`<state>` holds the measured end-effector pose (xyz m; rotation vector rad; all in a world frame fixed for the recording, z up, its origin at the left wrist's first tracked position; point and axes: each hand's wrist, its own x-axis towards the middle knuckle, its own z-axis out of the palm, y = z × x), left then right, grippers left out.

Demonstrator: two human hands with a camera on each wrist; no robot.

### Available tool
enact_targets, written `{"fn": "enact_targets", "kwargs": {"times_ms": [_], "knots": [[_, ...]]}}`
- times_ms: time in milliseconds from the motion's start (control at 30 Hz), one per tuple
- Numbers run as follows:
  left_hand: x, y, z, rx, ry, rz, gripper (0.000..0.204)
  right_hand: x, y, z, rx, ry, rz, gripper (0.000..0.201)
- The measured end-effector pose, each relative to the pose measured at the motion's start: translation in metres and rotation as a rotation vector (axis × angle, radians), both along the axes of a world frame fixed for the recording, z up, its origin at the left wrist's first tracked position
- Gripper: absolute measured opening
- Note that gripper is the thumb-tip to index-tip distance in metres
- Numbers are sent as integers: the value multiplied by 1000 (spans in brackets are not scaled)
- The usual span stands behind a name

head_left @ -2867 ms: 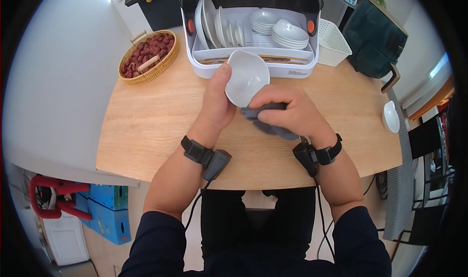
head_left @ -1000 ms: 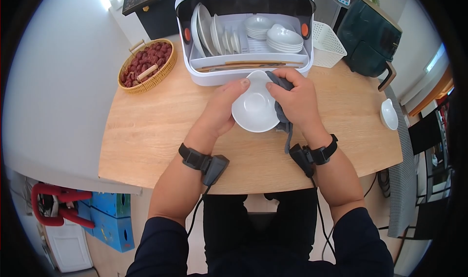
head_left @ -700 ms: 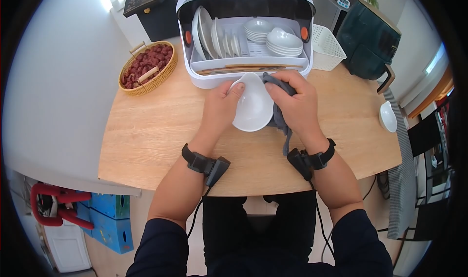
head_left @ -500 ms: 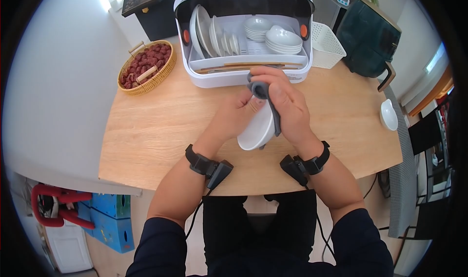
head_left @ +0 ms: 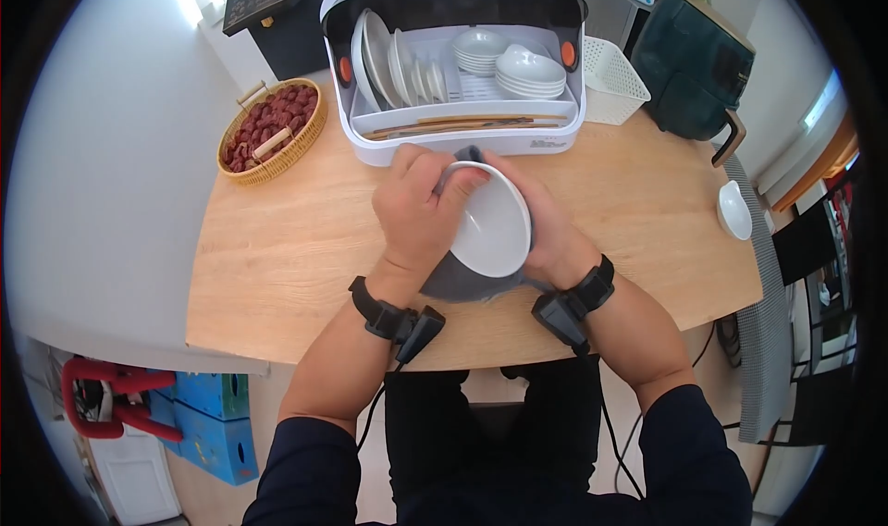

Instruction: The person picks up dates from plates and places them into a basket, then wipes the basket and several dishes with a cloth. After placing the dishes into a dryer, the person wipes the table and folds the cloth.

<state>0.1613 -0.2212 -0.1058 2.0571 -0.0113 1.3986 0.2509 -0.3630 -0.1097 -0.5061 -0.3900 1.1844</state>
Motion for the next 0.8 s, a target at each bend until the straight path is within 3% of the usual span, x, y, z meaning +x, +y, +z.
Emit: {"fn": "enact_targets", "kwargs": {"times_ms": [100, 167, 300, 367, 467, 533, 567, 633, 800], "knots": [[4, 18, -2, -43, -35, 62, 25, -9, 4, -1, -142, 38, -21, 41], [7, 29, -2, -76, -38, 117, 21, -17, 9, 9, -292, 8, -133, 45], [8, 44, -2, -155, -17, 239, 19, -15, 7, 13, -218, -15, -95, 45], [7, 44, -5, -169, -12, 236, 19, -18, 8, 10, -349, -519, -432, 43], [6, 40, -8, -245, 116, 113, 16, -8, 2, 12, -394, -501, -458, 42], [9, 42, -8, -738, 181, -474, 30, -4, -1, 14, -381, -485, -447, 41], [8, 42, -8, -738, 180, -474, 30, -3, -1, 16, -363, -469, -434, 40], [3, 36, -4, -1271, 234, -1103, 48, -6, 0, 19, -370, -472, -452, 40], [8, 32, -8, -1300, 227, -1029, 53, 2, -1, 17, -379, -484, -646, 35]]}}
